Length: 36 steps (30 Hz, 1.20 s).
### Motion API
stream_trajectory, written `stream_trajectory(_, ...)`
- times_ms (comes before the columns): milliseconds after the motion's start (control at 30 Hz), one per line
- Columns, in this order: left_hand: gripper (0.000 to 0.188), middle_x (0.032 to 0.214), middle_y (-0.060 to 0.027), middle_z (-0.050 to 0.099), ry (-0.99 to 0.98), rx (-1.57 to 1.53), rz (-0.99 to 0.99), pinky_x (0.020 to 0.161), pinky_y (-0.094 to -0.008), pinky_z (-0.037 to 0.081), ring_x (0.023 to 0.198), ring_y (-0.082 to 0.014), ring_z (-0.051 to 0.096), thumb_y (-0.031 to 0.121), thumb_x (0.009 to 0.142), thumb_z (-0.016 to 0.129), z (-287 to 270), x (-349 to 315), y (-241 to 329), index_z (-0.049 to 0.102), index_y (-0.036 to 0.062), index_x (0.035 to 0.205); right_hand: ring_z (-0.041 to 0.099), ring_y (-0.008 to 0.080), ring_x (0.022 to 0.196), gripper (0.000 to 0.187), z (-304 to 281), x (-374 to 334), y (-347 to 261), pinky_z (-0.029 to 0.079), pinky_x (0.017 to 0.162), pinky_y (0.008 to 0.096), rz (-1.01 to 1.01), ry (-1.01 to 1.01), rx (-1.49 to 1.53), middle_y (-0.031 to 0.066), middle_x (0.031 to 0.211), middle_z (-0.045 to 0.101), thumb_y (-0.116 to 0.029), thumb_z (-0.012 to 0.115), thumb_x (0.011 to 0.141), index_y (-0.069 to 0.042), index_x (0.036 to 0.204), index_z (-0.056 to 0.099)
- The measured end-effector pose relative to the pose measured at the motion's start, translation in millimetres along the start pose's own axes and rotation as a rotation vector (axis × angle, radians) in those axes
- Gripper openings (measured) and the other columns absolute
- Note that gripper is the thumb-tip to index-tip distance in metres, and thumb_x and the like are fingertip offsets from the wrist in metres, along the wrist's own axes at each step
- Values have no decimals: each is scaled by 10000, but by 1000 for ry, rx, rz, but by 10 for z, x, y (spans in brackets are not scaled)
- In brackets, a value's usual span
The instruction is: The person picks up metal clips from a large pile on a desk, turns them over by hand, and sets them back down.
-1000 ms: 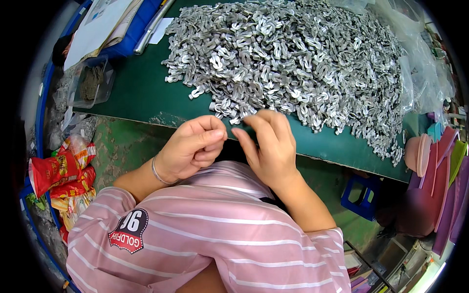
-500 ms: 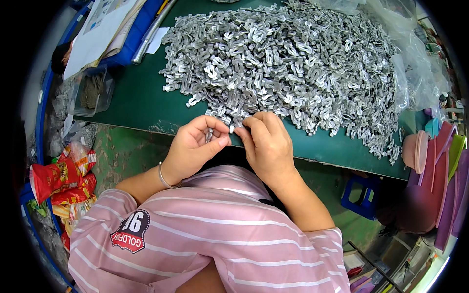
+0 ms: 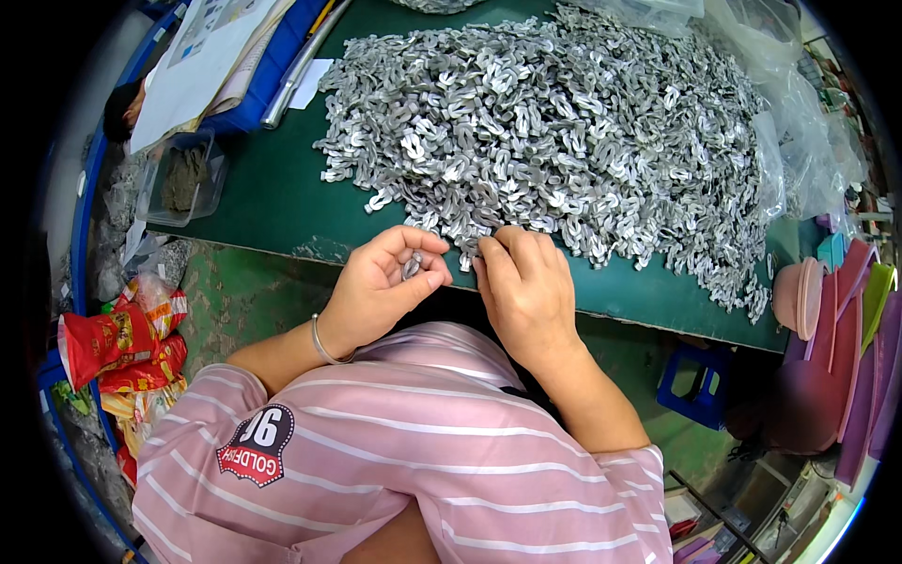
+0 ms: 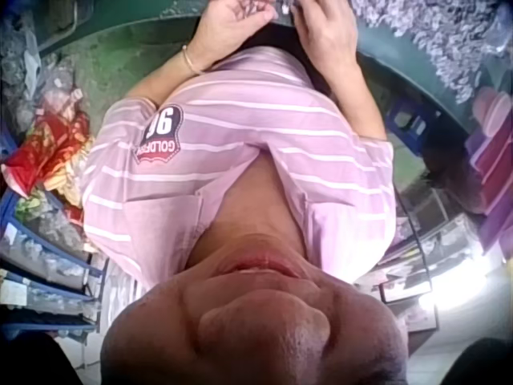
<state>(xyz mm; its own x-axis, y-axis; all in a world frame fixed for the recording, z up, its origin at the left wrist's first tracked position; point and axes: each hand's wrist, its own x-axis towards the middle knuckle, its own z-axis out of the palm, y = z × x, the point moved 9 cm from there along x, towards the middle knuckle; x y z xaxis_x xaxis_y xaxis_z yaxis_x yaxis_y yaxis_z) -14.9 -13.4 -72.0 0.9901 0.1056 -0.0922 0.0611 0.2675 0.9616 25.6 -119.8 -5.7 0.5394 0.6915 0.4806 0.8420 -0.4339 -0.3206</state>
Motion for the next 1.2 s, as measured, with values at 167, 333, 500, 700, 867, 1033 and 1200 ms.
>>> stream_trajectory(167,260,856,-49,568,-19,34,-12,732,-214,441,796,-81,531,-12,803,568,9,4,18,486,-33,1048,516,260,748,226,-25,-45,-5,415,631,342,-36,29,87,99,879,542,11,656,645,-14,844,551)
stream_trajectory(333,300,862,-50,555,-44,21,-85,735,-215,438,813,-90,525,-21,778,622,41,-16,-6,499,-36,1051,564,269,653,254,-114,-132,-49,466,582,324,-70,205,261,112,812,588,59,671,601,-7,805,535)
stream_trajectory(500,166,787,-19,591,0,176,94,632,-201,443,692,-64,529,66,738,686,18,-30,119,606,4,870,583,223,647,272,-104,-111,-52,478,567,283,37,112,406,120,801,596,60,679,640,12,880,561)
stream_trajectory(700,176,793,-31,580,-4,166,189,610,-199,427,691,-66,517,46,705,706,30,-46,241,612,16,850,590,165,713,167,220,-273,223,492,623,245,420,-65,1126,126,862,597,62,643,722,37,883,609)
stream_trajectory(867,193,791,-34,565,-49,158,261,587,-192,408,668,-62,493,20,678,721,40,-53,305,608,14,834,590,175,774,127,245,-261,153,505,664,252,346,-60,1289,149,919,588,87,633,717,44,835,616)
stream_trajectory(1033,177,871,-71,566,-98,59,234,626,-192,405,739,-88,521,-57,725,659,67,-70,275,587,-12,880,577,155,767,117,86,-229,168,492,656,249,304,-13,922,140,903,591,79,667,684,24,781,633)
stream_trajectory(1200,107,859,-75,595,-64,-227,-165,528,-176,420,663,-76,537,-4,794,609,59,-50,11,583,-29,894,554,159,758,354,-66,-205,91,474,702,263,221,143,1093,148,903,547,130,641,688,-6,929,421)
